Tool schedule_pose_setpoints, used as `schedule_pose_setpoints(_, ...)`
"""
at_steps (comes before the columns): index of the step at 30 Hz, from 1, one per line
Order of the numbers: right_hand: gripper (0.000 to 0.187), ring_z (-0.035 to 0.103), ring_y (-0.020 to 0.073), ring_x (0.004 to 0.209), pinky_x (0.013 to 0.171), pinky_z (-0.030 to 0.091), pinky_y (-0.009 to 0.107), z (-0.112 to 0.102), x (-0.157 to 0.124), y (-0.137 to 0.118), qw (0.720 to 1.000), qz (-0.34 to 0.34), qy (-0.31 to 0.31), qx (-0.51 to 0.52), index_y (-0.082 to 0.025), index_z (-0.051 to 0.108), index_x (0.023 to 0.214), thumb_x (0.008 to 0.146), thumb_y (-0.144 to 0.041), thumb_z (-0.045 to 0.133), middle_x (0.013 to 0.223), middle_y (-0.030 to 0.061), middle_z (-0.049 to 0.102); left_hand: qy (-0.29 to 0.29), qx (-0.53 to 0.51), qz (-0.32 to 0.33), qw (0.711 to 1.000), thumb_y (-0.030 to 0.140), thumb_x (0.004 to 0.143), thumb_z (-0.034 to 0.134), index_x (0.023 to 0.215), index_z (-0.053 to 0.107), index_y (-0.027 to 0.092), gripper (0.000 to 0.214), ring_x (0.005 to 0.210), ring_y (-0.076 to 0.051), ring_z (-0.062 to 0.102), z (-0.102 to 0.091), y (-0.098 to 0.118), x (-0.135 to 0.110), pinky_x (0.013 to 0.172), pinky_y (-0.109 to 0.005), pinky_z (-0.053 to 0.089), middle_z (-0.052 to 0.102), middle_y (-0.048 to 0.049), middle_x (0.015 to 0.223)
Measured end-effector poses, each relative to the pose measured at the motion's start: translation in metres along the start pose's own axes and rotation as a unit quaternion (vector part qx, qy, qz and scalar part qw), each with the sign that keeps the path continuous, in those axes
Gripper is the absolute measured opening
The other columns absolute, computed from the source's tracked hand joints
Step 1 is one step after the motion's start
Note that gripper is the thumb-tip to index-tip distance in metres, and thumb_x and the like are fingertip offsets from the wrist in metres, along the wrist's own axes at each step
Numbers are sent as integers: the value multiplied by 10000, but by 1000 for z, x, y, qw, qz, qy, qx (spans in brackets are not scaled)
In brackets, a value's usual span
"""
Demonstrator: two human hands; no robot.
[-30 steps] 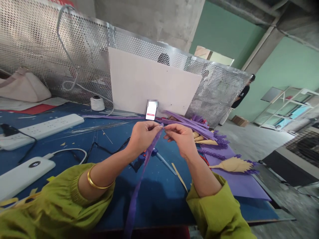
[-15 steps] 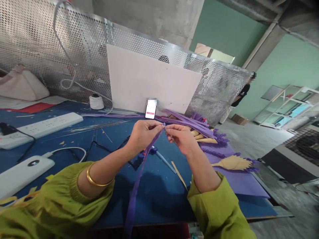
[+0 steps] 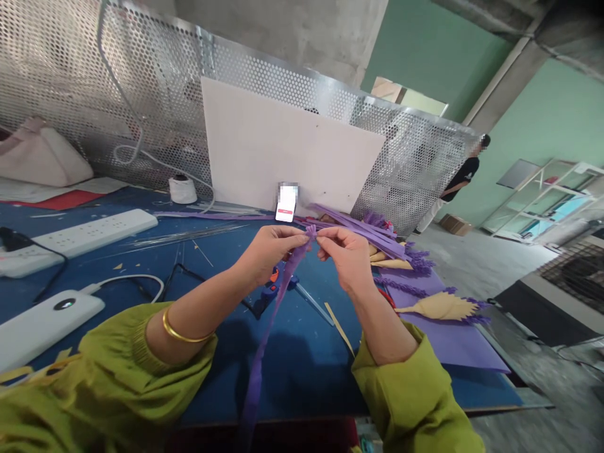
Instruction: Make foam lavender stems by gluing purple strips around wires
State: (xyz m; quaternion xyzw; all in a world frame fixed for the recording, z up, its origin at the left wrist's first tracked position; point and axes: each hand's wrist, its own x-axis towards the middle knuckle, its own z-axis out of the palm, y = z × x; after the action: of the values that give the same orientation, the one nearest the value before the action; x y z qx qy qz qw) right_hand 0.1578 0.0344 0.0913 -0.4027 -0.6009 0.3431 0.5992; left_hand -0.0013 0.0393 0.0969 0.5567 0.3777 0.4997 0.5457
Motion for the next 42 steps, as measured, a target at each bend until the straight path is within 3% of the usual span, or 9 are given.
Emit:
schedule_pose_setpoints(3, 104, 587, 122, 526, 538, 482, 260, 1, -4, -1, 989, -90, 20, -111, -161, 683, 825, 795, -243, 626, 643, -3, 620, 13, 13, 9, 1000, 350, 681, 733, 703, 722, 152, 200, 561, -104, 466, 0, -1, 0, 512, -233, 339, 596, -8, 613)
schedule_pose_setpoints(8, 172, 593, 139, 666, 626, 477, 270, 4, -11, -1, 913, -274, 46, -297, -175, 680, 850, 888, -185, 513, 766, 36, 608, 27, -2, 29, 999, 352, 680, 738, 692, 722, 151, 202, 543, -92, 426, 2, -2, -3, 502, -233, 307, 573, -2, 607)
schedule_pose_setpoints(12, 213, 592, 151, 726, 669, 471, 272, 7, -13, 5, 862, -342, 59, -369, -178, 676, 910, 928, -171, 464, 796, 59, 624, 31, -3, 39, 999, 359, 680, 741, 670, 708, 133, 228, 542, -94, 425, 4, -4, -4, 501, -233, 301, 549, -5, 586)
schedule_pose_setpoints(15, 218, 605, 156, 758, 680, 475, 272, 8, -14, 9, 853, -351, 57, -382, -179, 677, 952, 936, -177, 461, 843, 75, 644, 48, 3, 46, 998, 370, 681, 735, 635, 685, 124, 256, 543, -96, 428, 4, -5, -4, 501, -232, 306, 541, -6, 577)
schedule_pose_setpoints(22, 240, 630, 141, 711, 685, 515, 275, 7, -13, 6, 919, -279, 5, -279, -193, 687, 975, 913, -142, 460, 844, 48, 627, 68, 41, 52, 996, 351, 701, 690, 545, 610, 137, 277, 493, -80, 373, 4, -1, -4, 471, -227, 274, 470, 25, 510)
schedule_pose_setpoints(31, 283, 643, 158, 743, 704, 512, 293, 10, -16, 9, 923, -252, 0, -289, -185, 708, 1016, 900, -153, 452, 890, 71, 647, 105, 43, 29, 993, 332, 672, 690, 576, 647, 132, 226, 482, -76, 373, 7, -1, -3, 468, -223, 283, 489, 30, 511)
schedule_pose_setpoints(33, 242, 641, 147, 683, 667, 518, 288, 9, -14, 7, 947, -211, 2, -243, -191, 713, 984, 885, -182, 493, 871, 60, 650, 102, 42, 33, 993, 334, 674, 691, 562, 634, 135, 236, 482, -75, 366, 7, 0, -3, 469, -223, 279, 479, 33, 504)
schedule_pose_setpoints(37, 176, 596, 126, 529, 544, 502, 270, 6, -8, 1, 992, -58, -20, -114, -177, 720, 917, 817, -266, 608, 723, 23, 658, 94, 47, 44, 994, 327, 676, 691, 582, 656, 132, 219, 494, -77, 366, 7, 1, -4, 475, -224, 278, 479, 33, 511)
schedule_pose_setpoints(42, 160, 544, 121, 480, 476, 442, 242, 0, -1, -3, 998, 52, -45, 8, -163, 730, 830, 723, -273, 683, 505, -25, 585, 88, 69, 57, 992, 316, 679, 682, 609, 690, 123, 205, 518, -82, 379, 9, 2, -6, 490, -223, 282, 500, 25, 527)
